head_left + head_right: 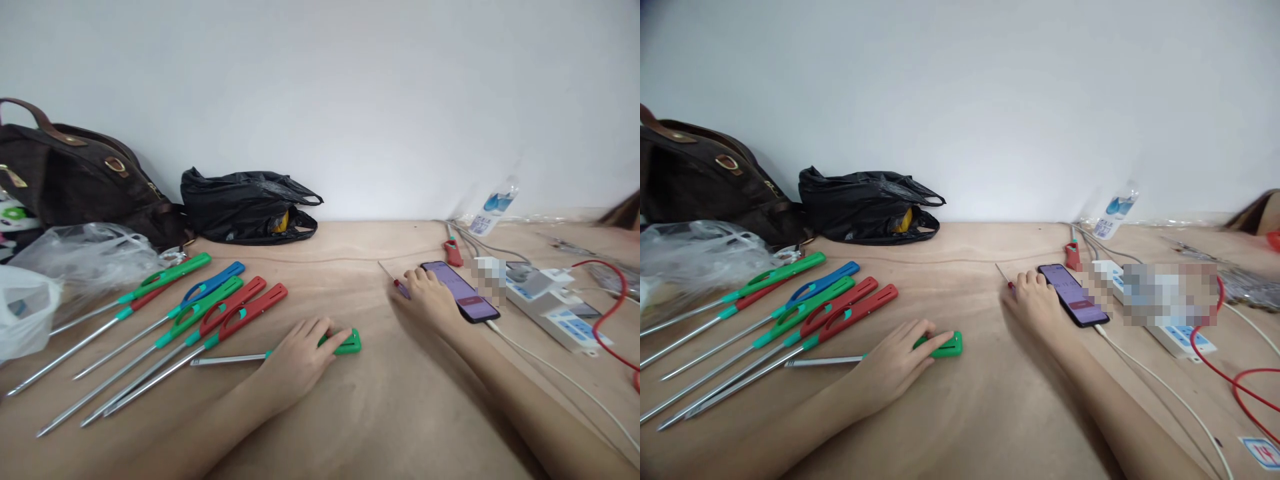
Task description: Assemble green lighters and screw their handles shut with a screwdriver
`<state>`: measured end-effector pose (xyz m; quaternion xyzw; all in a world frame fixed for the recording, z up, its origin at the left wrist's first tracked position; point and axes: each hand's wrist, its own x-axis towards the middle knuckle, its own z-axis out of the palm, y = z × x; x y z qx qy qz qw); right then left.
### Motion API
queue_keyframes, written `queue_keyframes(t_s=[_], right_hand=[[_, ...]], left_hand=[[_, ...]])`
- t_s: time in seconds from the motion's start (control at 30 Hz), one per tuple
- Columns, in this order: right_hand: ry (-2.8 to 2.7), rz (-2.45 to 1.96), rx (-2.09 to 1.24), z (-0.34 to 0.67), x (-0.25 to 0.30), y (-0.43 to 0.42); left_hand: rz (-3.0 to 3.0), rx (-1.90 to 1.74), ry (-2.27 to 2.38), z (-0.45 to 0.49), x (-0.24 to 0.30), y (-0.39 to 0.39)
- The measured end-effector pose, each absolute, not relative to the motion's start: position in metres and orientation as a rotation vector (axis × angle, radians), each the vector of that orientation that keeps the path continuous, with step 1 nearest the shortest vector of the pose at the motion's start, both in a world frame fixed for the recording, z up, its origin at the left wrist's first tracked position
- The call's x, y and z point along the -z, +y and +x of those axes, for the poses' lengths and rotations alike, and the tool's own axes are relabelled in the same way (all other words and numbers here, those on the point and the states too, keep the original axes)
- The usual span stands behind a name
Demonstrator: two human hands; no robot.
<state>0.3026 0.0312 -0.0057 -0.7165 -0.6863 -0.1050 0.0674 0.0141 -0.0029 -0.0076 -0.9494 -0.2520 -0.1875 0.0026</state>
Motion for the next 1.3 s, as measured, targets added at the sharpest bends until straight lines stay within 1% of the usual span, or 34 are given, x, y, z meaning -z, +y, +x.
queue_keyframes(t_s=[0.13,0.33,0.43,0.63,0.77,0.9,1.0,1.3], right_hand=[[-2.155,-2.208,0.251,0.309,0.006,0.035],[-1.86,-2.109,0.157,0.307,-0.012,0.032],[-1.751,-1.906,0.019,0.306,-0.018,0.027],[-1.506,-1.367,-0.437,0.297,-0.028,0.018],[-1.39,-1.102,-0.641,0.284,-0.036,0.009],[-1.449,-0.954,-0.78,0.268,-0.039,-0.004],[-1.562,-0.891,-0.816,0.257,-0.039,-0.014],[-1.76,-0.896,-0.885,0.251,-0.031,-0.02]], left_hand=[[-2.932,0.534,-0.779,0.016,0.01,-0.002],[-2.93,0.535,-0.766,0.016,0.009,-0.003],[-2.939,0.539,-0.761,0.016,0.008,-0.003],[-2.949,0.546,-0.767,0.015,0.007,-0.003],[-2.97,0.555,-0.769,0.015,0.007,-0.002],[-3.008,0.52,-0.813,0.014,0.007,-0.003],[-3.036,0.503,-0.844,0.014,0.006,-0.003],[-3.052,0.473,-0.846,0.015,0.007,-0.003]])
